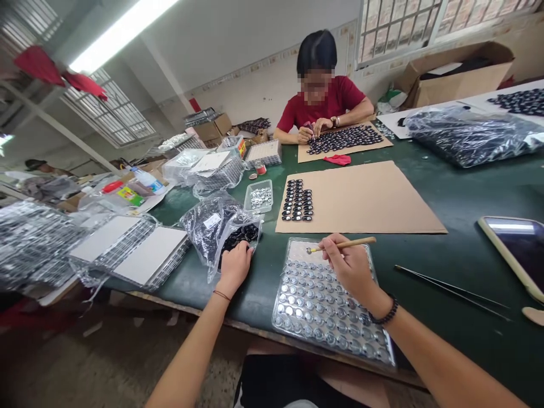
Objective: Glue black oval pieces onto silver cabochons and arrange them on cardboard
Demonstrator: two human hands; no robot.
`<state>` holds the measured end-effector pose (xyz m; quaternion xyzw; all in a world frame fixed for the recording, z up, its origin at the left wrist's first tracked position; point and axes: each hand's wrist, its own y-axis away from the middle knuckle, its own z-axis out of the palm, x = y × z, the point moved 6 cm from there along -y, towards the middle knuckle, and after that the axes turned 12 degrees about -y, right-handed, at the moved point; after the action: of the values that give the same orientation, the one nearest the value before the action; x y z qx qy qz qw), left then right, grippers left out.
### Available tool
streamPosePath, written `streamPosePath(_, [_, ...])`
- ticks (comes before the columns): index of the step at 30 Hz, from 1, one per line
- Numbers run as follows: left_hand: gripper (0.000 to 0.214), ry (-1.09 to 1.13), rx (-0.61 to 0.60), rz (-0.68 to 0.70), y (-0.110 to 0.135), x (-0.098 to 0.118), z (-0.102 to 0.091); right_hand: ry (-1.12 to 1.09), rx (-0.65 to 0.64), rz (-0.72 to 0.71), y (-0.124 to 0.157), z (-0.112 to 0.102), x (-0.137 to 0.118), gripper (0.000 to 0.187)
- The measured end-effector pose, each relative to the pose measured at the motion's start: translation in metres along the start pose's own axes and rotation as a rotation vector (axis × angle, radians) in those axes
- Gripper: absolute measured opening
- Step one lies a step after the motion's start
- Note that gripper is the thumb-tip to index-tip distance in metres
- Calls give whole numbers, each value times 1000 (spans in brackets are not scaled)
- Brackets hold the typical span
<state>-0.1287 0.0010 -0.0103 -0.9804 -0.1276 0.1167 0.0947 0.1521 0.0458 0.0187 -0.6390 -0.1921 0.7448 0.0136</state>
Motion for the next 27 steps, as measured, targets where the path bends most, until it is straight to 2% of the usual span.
streamPosePath(2, [21, 244, 36, -78, 0, -4, -10, 16, -17, -14, 0, 1, 0, 29])
streamPosePath(4, [20, 678, 18, -168, -1, -3, -18, 34, -35, -32, 1, 3, 0, 31])
streamPosePath(5, [21, 953, -43, -200, -3, 4, -21, 39, -40, -42, 1, 3, 0, 31])
streamPosePath(6, [22, 1240, -135, -225, -6, 15, -22, 43, -43, -51, 1, 4, -1, 31])
streamPosePath(8, [23, 1751, -401, -241, -15, 50, -28, 46, -35, -64, 1, 3, -1, 31])
streamPosePath(9, [21, 1930, -531, -260, -20, 68, -32, 50, -27, -70, 0, 3, -1, 31])
streamPosePath(11, [16, 2129, -752, -321, -32, 100, -35, 65, -5, -82, -3, 0, -2, 32])
streamPosePath(13, [10, 2176, -860, -396, -41, 120, -31, 83, 26, -95, -7, -4, -2, 32])
streamPosePath(15, [7, 2152, -887, -446, -44, 131, -22, 101, 57, -103, -11, -8, -1, 32])
streamPosePath(17, [7, 2118, -913, -436, -40, 135, -14, 117, 73, -107, -14, -11, -1, 32])
streamPosePath(22, [17, 2051, -948, -233, -23, 144, -13, 130, 57, -92, -14, -11, 0, 31])
streamPosePath(27, [30, 1860, -864, -43, -18, 154, -21, 87, 82, -91, -10, -12, -2, 30])
